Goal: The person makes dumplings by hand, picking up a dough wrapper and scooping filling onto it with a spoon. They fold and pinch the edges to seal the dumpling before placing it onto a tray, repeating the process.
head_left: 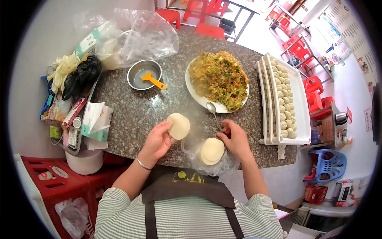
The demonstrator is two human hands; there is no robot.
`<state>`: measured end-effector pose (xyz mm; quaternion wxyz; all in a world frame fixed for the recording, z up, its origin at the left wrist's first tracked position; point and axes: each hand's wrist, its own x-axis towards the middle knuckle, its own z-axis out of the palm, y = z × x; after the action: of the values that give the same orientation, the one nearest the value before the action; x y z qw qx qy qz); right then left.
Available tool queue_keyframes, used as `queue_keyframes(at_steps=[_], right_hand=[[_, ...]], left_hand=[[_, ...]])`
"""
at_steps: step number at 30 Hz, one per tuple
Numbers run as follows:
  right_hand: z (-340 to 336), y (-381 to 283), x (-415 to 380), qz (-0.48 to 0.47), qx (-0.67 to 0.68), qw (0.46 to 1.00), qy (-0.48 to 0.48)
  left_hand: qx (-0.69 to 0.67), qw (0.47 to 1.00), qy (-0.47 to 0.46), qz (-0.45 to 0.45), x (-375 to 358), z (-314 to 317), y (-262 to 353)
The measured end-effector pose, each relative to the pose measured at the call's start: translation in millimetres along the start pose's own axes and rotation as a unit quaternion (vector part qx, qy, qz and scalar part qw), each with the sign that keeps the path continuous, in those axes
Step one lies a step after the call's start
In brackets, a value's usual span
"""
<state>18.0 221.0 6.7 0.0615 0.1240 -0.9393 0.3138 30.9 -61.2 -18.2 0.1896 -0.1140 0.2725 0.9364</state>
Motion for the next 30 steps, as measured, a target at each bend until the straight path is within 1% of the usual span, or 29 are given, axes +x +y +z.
queue_keyframes(at_steps=[1,3,5,7,9,10,12,13,15,16,17,19,20,24,25,27,28,29,30], right_hand=[[2.4,-0.4,-3.2,0.044,0.042,0.998,-0.033],[-0.3,-3.5,-4.4,0.052,0.058,0.997,-0.027],[-4.4,-8.7,3.0,0.028,0.079,0.996,0.036],[-10.2,-18.9,20.2,0.051,0.07,0.996,0.023],[-4.8,-25.8,40.1,0.001,0.063,0.996,0.065],[0.8,-23.2,44.3,0.007,0.063,0.996,0.064],[13.5,-18.7,52.3,0.021,0.081,0.996,0.032],[10.6,-20.4,51.1,0.018,0.083,0.996,0.033],[-5.9,-24.9,41.1,0.055,0.083,0.995,-0.011],[-11.1,-23.6,40.9,0.075,0.104,0.991,-0.034],[-7.8,-23.6,41.7,0.079,0.105,0.991,-0.037],[2.2,-22.3,48.3,0.11,0.167,0.98,0.004],[12.2,-14.3,49.9,0.114,0.197,0.974,-0.018],[13.4,-24.3,33.6,0.111,0.165,0.979,-0.034],[14.4,-27.1,28.0,0.111,0.165,0.979,-0.037],[14.4,-31.5,18.8,0.039,0.133,0.99,-0.023],[11.9,-32.3,16.5,0.035,0.133,0.99,-0.027],[6.7,-33.9,15.3,0.037,0.132,0.99,-0.027],[0.8,-36.1,14.4,0.079,0.166,0.982,-0.038]], left_hand=[[-0.004,1.0,0.002,-0.001,3.2,-1.8,0.2],[-0.006,1.0,-0.005,-0.006,9.8,-6.3,-0.4],[-0.01,1.0,0.0,-0.009,17.3,-4.0,-2.6],[-0.011,1.0,0.004,-0.019,25.6,1.6,-7.0],[0.0,1.0,0.001,-0.022,37.0,8.9,-12.1],[-0.003,1.0,0.001,-0.021,42.1,10.6,-15.3],[0.001,1.0,0.008,-0.026,41.0,16.6,-15.8],[0.003,1.0,0.012,-0.025,42.3,18.7,-11.7],[0.011,1.0,0.011,-0.018,44.3,17.2,-7.4],[0.017,1.0,0.01,-0.017,44.6,16.2,-6.9],[0.017,1.0,0.013,-0.02,46.8,16.9,-7.0],[0.003,1.0,-0.013,-0.02,58.4,25.3,-7.0],[0.007,1.0,-0.021,-0.017,61.9,30.2,-6.6],[0.012,0.999,-0.035,-0.001,68.6,44.9,-7.1],[0.003,0.999,-0.051,0.0,69.1,47.8,-6.8],[-0.007,0.998,-0.067,0.0,70.1,48.6,-8.1],[-0.006,0.998,-0.061,0.005,71.1,48.5,-9.9],[-0.005,0.998,-0.055,0.01,72.3,48.9,-11.5],[-0.004,0.998,-0.056,0.008,72.6,49.1,-11.8]])
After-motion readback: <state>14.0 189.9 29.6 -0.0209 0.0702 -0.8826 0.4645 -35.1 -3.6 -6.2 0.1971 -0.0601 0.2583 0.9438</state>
